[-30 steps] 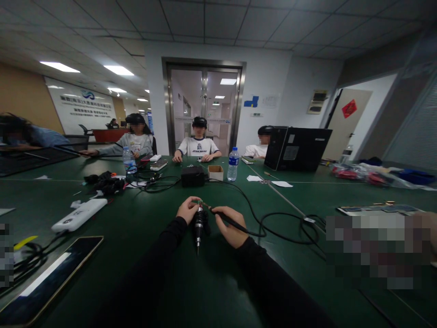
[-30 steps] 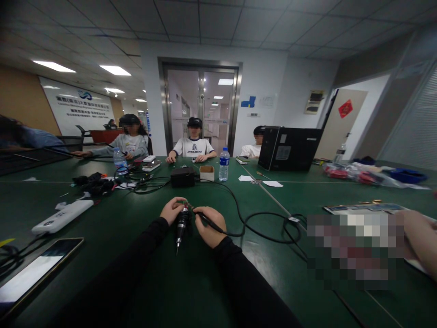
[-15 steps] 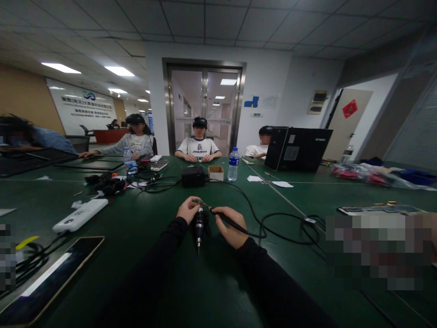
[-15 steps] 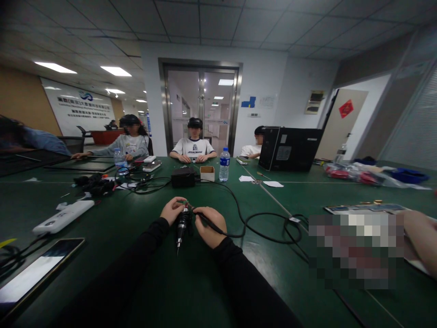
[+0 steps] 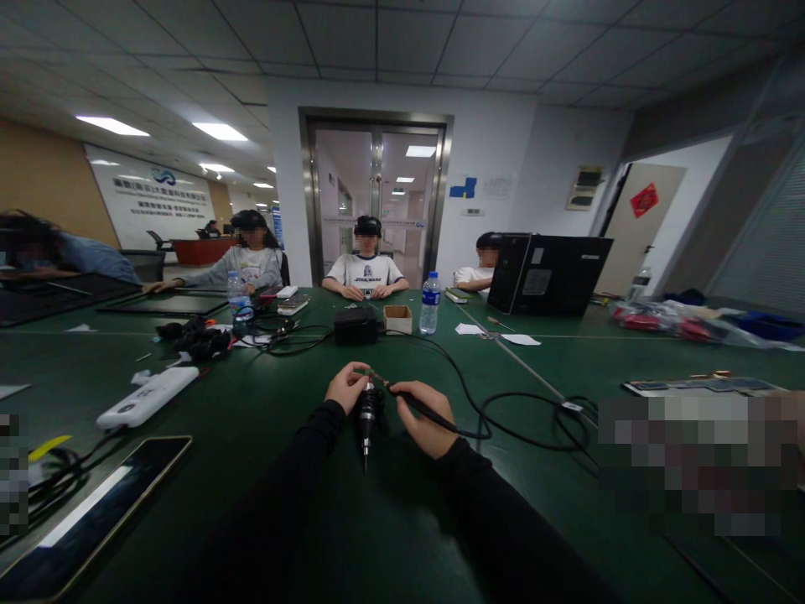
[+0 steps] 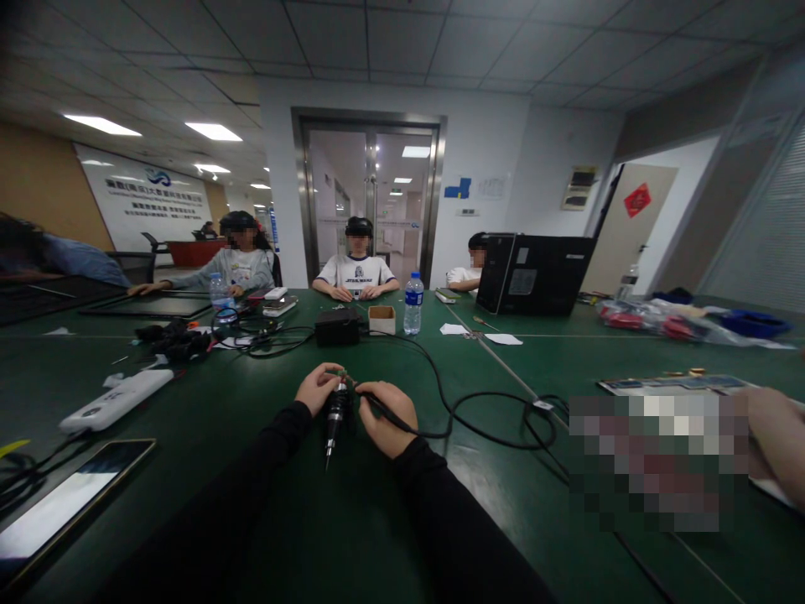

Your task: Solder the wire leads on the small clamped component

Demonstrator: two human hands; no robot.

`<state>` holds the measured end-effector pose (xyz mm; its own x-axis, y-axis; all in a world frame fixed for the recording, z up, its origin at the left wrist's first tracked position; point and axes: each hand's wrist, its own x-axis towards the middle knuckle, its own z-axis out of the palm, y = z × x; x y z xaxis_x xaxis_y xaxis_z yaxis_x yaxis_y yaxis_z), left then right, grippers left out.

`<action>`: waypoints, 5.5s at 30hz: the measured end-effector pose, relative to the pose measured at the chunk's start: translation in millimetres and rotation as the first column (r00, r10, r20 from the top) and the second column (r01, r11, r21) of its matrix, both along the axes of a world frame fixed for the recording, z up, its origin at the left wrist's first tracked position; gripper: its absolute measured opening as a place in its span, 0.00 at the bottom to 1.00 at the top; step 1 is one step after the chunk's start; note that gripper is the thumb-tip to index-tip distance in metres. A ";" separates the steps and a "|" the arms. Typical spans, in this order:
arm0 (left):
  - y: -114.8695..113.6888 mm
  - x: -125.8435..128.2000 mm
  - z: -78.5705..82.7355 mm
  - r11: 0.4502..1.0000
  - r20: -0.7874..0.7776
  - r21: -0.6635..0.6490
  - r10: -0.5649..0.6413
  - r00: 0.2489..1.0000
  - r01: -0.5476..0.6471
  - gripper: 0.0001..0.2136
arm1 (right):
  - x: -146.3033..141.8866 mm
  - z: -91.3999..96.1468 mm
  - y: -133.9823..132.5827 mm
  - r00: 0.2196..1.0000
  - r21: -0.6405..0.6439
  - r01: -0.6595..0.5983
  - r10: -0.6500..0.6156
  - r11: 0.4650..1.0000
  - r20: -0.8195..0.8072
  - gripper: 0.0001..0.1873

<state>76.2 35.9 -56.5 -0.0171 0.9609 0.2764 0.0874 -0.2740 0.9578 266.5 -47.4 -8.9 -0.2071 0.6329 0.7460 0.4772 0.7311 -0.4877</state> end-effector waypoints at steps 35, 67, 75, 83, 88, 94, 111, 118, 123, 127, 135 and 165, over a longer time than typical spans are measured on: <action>3.3 -1.1 -4.5 1.000 0.025 0.003 0.013 1.000 -0.013 0.12 | 0.3 -0.3 -0.6 1.000 0.038 -0.004 0.003 0.999 0.007 0.11; 2.2 -1.6 -3.2 1.000 0.019 0.001 0.002 1.000 -0.002 0.11 | 0.5 -2.7 0.7 1.000 0.023 0.011 -0.012 1.000 0.015 0.11; -2.5 0.7 1.8 1.000 0.051 -0.004 -0.002 0.999 0.003 0.11 | -0.3 0.3 -2.1 1.000 0.025 0.001 -0.001 1.000 0.015 0.11; 0.2 0.7 -0.9 1.000 0.071 0.003 -0.025 0.997 0.025 0.11 | -0.6 -2.2 0.0 1.000 0.032 -0.014 0.014 0.999 0.016 0.11; 0.5 0.1 -1.1 1.000 0.057 0.013 -0.019 0.998 0.018 0.11 | -0.9 -1.1 -0.9 1.000 0.033 -0.015 0.015 0.999 0.024 0.11; 0.4 0.6 -1.3 1.000 0.059 0.006 -0.022 0.998 0.022 0.11 | -0.9 -1.2 -0.7 0.999 0.025 -0.017 0.016 1.000 0.032 0.11; 1.9 -0.5 -2.5 1.000 0.055 0.011 -0.022 0.998 0.022 0.11 | -1.2 -2.6 0.3 1.000 0.031 -0.014 0.013 0.999 0.027 0.11; 2.9 -0.6 -4.0 1.000 0.040 0.015 -0.007 0.999 0.006 0.10 | -0.7 -3.0 0.6 1.000 0.030 -0.012 0.012 0.999 0.018 0.11; 3.7 -0.9 -5.6 1.000 0.031 0.011 0.004 1.000 -0.005 0.11 | -0.6 -0.8 -0.7 1.000 0.027 -0.015 0.015 1.000 0.016 0.11; 2.6 -0.6 -3.3 1.000 0.011 0.019 0.007 1.000 -0.007 0.11 | 0.1 -2.1 0.4 0.999 0.023 -0.018 0.018 1.000 0.027 0.11; 1.4 0.1 -3.1 1.000 0.018 0.023 0.006 1.000 -0.006 0.11 | -0.3 -1.3 -0.2 0.999 0.018 -0.019 0.019 1.000 0.033 0.11; 7.4 -3.4 -5.7 0.994 -0.155 -0.011 0.109 0.982 -0.112 0.11 | 4.1 -0.9 1.4 0.998 0.044 0.057 -0.056 0.997 -0.017 0.09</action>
